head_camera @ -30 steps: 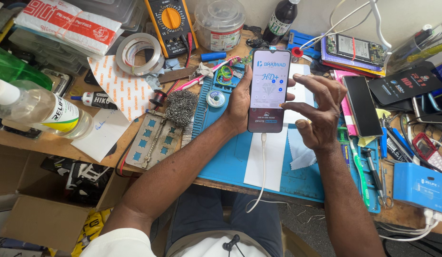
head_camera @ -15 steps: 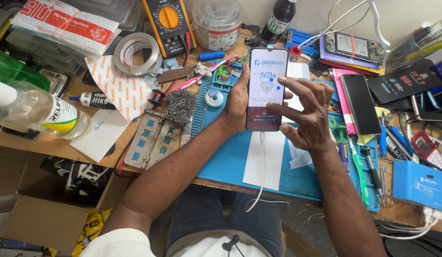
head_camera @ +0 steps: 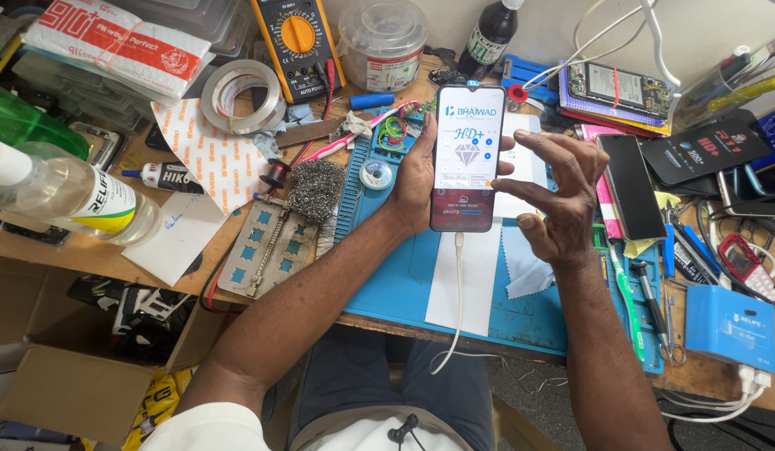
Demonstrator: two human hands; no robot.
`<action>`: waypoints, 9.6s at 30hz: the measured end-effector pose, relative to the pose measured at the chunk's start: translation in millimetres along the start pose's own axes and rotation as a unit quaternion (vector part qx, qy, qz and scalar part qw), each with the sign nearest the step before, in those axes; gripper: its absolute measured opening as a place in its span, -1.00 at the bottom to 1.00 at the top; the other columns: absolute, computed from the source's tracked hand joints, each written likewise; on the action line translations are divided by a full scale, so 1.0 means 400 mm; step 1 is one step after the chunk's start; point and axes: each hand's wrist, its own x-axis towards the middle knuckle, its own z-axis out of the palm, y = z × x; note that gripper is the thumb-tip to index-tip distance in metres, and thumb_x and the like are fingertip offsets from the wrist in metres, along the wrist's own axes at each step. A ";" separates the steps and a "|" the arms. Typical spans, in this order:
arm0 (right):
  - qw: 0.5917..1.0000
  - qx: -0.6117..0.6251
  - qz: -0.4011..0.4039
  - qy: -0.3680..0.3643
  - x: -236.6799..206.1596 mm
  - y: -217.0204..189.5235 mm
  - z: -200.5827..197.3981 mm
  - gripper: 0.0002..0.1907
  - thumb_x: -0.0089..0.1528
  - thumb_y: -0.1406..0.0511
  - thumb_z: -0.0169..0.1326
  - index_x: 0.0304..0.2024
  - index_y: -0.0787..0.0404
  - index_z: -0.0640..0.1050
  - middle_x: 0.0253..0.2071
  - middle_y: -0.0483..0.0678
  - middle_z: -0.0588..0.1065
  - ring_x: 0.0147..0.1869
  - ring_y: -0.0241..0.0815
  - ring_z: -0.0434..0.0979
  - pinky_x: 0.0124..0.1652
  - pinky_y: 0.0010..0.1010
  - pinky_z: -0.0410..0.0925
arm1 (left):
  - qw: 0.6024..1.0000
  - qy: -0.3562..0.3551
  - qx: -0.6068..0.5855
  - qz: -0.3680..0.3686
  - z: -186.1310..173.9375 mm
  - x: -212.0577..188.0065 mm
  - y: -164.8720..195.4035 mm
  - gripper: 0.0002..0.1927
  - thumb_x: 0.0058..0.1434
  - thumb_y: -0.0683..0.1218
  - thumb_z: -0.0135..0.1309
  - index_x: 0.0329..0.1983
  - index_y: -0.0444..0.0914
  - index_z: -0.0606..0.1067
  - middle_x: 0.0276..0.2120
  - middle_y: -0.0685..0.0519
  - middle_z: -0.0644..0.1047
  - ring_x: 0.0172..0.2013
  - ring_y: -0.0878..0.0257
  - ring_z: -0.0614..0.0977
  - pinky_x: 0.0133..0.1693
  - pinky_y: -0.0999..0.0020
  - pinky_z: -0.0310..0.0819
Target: The person holds a smartphone connected to a charging cable and taps its screen while it boots and cycles through startup and home screens. They then open the phone's back, remove the battery, and handle an internal flex cable component.
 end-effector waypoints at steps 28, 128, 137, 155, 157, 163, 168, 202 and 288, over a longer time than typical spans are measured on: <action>0.999 0.001 -0.031 -0.042 0.009 -0.020 0.016 -0.26 0.46 -0.23 -0.40 -0.04 -0.05 0.73 0.34 0.05 0.44 0.42 0.01 0.29 0.32 -0.01 -0.01 | 1.000 -0.017 -0.011 -0.006 -0.028 0.001 -0.011 -0.10 0.47 0.47 -0.45 0.47 -0.35 0.19 0.11 -0.37 0.51 0.09 -0.12 0.62 0.03 -0.01 0.63; 0.999 0.018 -0.014 -0.029 -0.002 -0.006 0.017 -0.29 0.42 -0.27 -0.42 -0.06 -0.13 0.68 0.39 0.01 0.39 0.48 -0.02 0.23 0.38 -0.03 -0.03 | 0.999 -0.025 -0.028 -0.039 -0.024 -0.002 -0.018 -0.06 0.49 0.51 -0.56 0.46 -0.35 0.21 0.12 -0.34 0.49 0.06 -0.07 0.64 0.02 0.04 0.63; 0.996 -0.019 0.085 0.029 0.025 -0.017 0.017 -0.26 0.54 -0.20 -0.48 0.37 0.05 0.50 0.51 0.17 0.24 0.56 0.07 0.17 0.41 -0.03 -0.08 | 0.999 -0.001 -0.008 -0.038 0.005 -0.007 -0.007 -0.09 0.47 0.48 -0.51 0.49 -0.32 0.22 0.21 -0.22 0.48 0.09 -0.05 0.62 0.10 0.03 0.59; 0.997 0.019 -0.066 -0.043 0.009 -0.042 0.040 -0.34 0.42 -0.23 -0.31 0.01 -0.07 0.69 0.37 0.07 0.38 0.40 0.03 0.30 0.32 -0.01 0.02 | 0.998 0.012 -0.003 0.062 -0.014 0.003 0.040 -0.10 0.51 0.45 -0.51 0.46 -0.39 0.21 0.22 -0.29 0.46 0.10 -0.03 0.62 0.10 0.03 0.60; 0.997 0.013 -0.058 -0.039 0.010 -0.044 0.039 -0.34 0.43 -0.22 -0.33 0.06 -0.07 0.68 0.38 0.06 0.38 0.40 0.03 0.30 0.31 -0.01 0.02 | 0.997 -0.018 -0.018 0.077 -0.012 0.007 0.046 -0.10 0.54 0.45 -0.50 0.47 -0.40 0.21 0.23 -0.29 0.47 0.09 -0.05 0.62 0.09 0.03 0.60; 1.000 -0.008 0.000 -0.019 0.010 -0.049 0.031 -0.34 0.46 -0.20 -0.36 0.17 -0.10 0.65 0.44 0.05 0.34 0.42 0.02 0.24 0.31 -0.03 0.00 | 0.998 -0.002 0.006 0.062 -0.010 0.009 0.048 -0.11 0.50 0.44 -0.49 0.45 -0.39 0.21 0.21 -0.28 0.47 0.07 -0.07 0.62 0.07 0.00 0.60; 0.997 -0.040 -0.038 -0.047 0.012 -0.068 0.051 -0.36 0.44 -0.21 -0.34 0.21 -0.13 0.62 0.46 0.06 0.27 0.45 0.04 0.21 0.33 0.02 -0.02 | 0.999 -0.022 -0.017 0.046 -0.009 0.004 0.039 -0.11 0.53 0.44 -0.52 0.47 -0.39 0.21 0.25 -0.28 0.45 0.16 -0.07 0.58 0.16 0.00 0.58; 0.994 -0.051 -0.038 -0.095 -0.002 -0.075 0.096 -0.38 0.41 -0.23 -0.33 0.20 -0.21 0.60 0.48 0.04 0.22 0.51 0.03 0.13 0.39 0.04 -0.07 | 0.998 -0.046 -0.032 0.032 -0.010 0.003 0.027 -0.09 0.51 0.47 -0.56 0.51 -0.35 0.15 0.26 -0.28 0.41 0.22 -0.10 0.53 0.20 -0.03 0.54; 0.900 0.323 0.289 -0.046 -0.012 0.010 0.068 -0.34 0.38 0.22 0.12 0.46 0.25 0.22 -0.15 0.12 0.61 -0.10 -0.14 0.61 -0.04 -0.32 0.42 | 0.996 -0.032 -0.041 0.078 -0.020 0.005 0.060 -0.20 0.55 0.36 -0.38 0.49 -0.37 0.22 0.26 -0.28 0.45 0.13 -0.09 0.60 0.17 -0.03 0.55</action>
